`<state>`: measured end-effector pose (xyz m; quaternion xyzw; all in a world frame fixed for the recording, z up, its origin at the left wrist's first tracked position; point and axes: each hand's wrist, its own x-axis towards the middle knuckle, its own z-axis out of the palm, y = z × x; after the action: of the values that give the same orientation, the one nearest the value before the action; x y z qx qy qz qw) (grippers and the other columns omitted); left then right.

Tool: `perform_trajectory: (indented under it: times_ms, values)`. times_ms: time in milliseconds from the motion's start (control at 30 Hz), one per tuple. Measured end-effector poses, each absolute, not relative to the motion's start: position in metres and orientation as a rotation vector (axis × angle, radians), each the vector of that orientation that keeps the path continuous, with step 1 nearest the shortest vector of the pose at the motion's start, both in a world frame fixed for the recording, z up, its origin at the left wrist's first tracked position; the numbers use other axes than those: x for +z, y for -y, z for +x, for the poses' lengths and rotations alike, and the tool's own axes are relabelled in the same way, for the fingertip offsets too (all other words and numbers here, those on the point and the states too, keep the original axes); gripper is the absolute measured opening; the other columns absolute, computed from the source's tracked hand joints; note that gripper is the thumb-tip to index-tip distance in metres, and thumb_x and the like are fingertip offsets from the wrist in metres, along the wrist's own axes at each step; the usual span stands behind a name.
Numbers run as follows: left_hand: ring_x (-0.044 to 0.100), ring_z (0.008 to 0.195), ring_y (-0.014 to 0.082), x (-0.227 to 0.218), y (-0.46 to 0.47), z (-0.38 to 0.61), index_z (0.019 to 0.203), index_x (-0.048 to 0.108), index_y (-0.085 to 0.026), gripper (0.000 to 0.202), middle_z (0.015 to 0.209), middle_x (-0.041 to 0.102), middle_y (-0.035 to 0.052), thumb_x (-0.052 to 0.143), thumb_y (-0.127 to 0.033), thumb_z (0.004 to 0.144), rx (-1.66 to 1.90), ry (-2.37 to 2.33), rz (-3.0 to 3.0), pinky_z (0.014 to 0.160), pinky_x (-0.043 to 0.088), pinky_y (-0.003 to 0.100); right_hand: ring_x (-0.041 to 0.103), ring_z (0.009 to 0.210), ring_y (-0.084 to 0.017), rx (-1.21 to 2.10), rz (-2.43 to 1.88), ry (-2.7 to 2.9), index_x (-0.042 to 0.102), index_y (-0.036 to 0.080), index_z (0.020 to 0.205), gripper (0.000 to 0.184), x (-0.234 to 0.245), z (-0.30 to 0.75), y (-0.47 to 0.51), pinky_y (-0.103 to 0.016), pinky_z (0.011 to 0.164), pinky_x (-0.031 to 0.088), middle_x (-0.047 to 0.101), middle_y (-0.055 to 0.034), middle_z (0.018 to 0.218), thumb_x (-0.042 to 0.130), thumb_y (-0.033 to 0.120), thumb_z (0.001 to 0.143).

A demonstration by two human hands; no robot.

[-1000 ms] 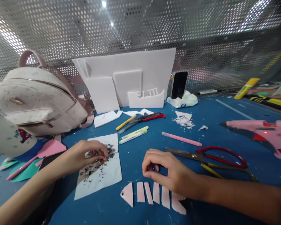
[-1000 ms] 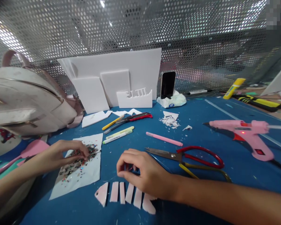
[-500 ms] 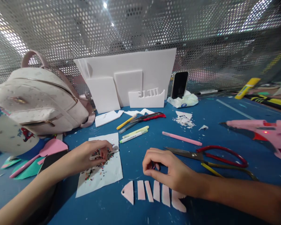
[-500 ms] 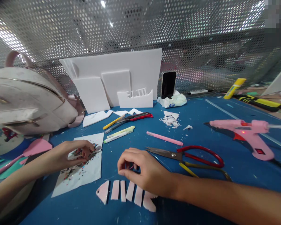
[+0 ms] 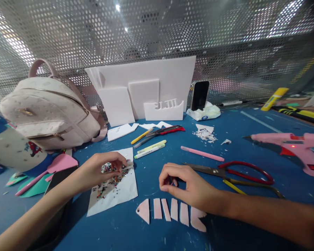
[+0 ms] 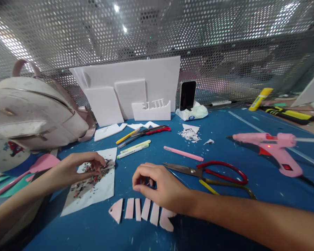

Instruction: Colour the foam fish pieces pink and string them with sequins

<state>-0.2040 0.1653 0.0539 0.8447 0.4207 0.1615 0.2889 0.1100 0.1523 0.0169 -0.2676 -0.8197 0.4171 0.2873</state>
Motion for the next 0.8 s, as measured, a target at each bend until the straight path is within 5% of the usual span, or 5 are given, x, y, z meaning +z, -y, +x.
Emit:
perform_trajectory:
  times_ms: [267,567,800]
  values:
    - [0.067,0.078,0.0123,0.034,-0.133,-0.154,0.109,0.061,-0.02,0.021,0.085,0.069,0.0006,0.066,-0.017,0.089,0.972,-1.084,1.831,0.076,0.055,0.024,0.052,0.072,-0.011,1.119,-0.725,2.121,0.063,0.019,0.087,0.006,0.015,0.113,-0.151,-0.024,0.065,0.042,0.061,-0.0007,0.086,0.061,0.016,0.092]
    - [0.069,0.066,0.0133,0.013,-0.099,-0.128,0.11,0.06,-0.023,0.026,0.077,0.072,-0.0006,0.069,-0.015,0.087,1.064,-1.06,1.739,0.06,0.056,0.023,0.051,0.076,-0.014,1.051,-0.623,2.152,0.061,0.019,0.086,0.007,0.02,0.112,-0.148,-0.028,0.067,0.043,0.061,-0.0019,0.084,0.058,0.017,0.093]
    - [0.072,0.07,0.012,0.015,-0.101,-0.131,0.109,0.061,-0.024,0.029,0.077,0.075,-0.0021,0.071,-0.013,0.084,1.156,-1.108,1.779,0.072,0.059,0.022,0.051,0.075,-0.014,1.044,-0.63,2.164,0.06,0.019,0.084,0.008,0.02,0.113,-0.147,-0.028,0.067,0.042,0.061,-0.0018,0.083,0.059,0.016,0.092]
